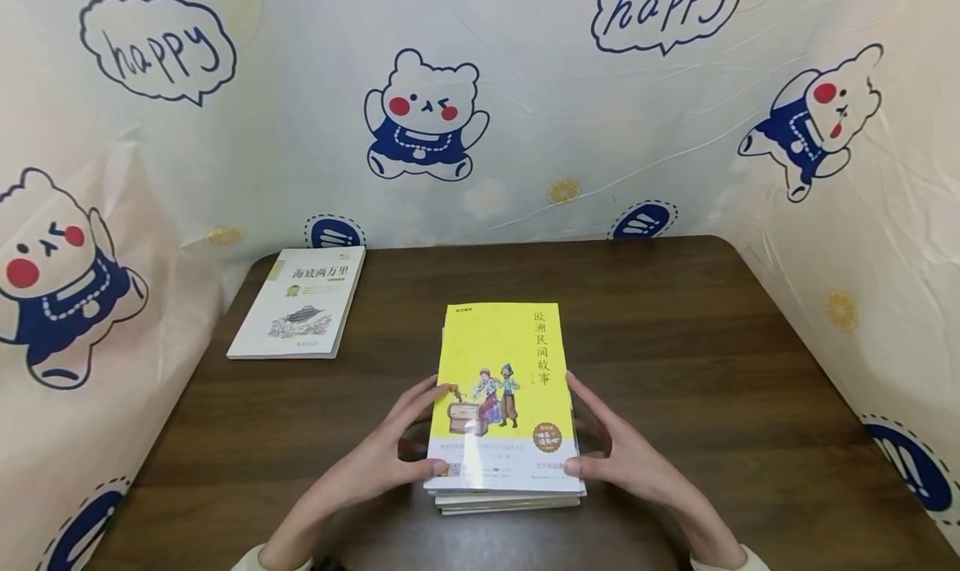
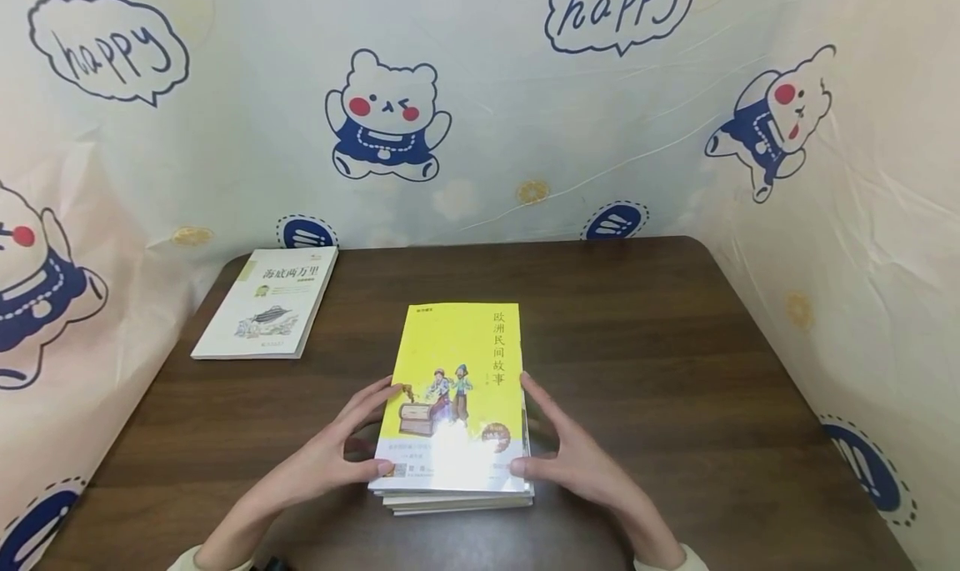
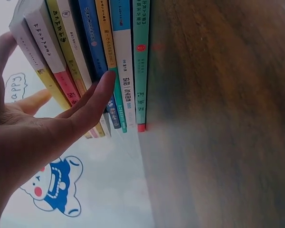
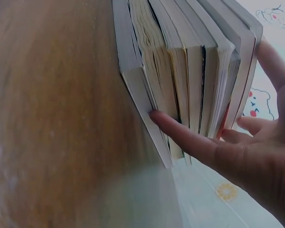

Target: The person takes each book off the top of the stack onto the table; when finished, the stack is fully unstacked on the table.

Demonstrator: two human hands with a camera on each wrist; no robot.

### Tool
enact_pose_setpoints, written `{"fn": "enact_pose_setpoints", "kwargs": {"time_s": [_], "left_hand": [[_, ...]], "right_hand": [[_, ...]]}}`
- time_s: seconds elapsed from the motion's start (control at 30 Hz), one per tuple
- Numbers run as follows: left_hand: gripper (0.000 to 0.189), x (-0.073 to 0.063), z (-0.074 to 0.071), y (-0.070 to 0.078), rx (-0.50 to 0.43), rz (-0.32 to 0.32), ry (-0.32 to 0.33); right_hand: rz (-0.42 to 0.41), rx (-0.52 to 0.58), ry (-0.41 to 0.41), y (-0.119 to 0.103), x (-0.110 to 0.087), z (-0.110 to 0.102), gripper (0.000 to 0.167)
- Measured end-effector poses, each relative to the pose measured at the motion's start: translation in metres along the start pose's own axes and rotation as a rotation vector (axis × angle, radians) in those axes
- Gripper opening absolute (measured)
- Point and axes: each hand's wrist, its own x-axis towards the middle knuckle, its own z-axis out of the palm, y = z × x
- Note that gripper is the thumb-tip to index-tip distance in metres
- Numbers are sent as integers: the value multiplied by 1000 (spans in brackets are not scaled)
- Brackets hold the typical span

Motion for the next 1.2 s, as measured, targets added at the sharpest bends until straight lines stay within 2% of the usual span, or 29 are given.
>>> {"fn": "enact_pose_setpoints", "kwargs": {"time_s": [0.2,0.4,0.47,0.6,0.7,0.8,0.97,1.2], "left_hand": [[81,-3,-3,1,-75,-35,14],[77,-4,-7,5,-131,-66,92],[74,-5,-8,6,-187,-62,128],[69,-7,-10,6,-381,-46,184],[67,-7,-11,7,-530,-49,166],[69,-5,-12,9,-604,-68,100],[73,-3,-14,12,-635,-80,7],[74,-2,-15,12,-637,-72,-8]], "right_hand": [[-23,-243,80,-3,-2,3,89],[-13,-286,105,-5,-3,6,85],[-8,-299,108,-5,-2,7,84],[4,-312,108,-7,-2,10,84],[8,-320,110,-9,-3,11,84],[15,-323,115,-10,-2,12,83],[19,-325,120,-9,-2,13,85],[-22,-318,98,-7,-6,10,85]]}}
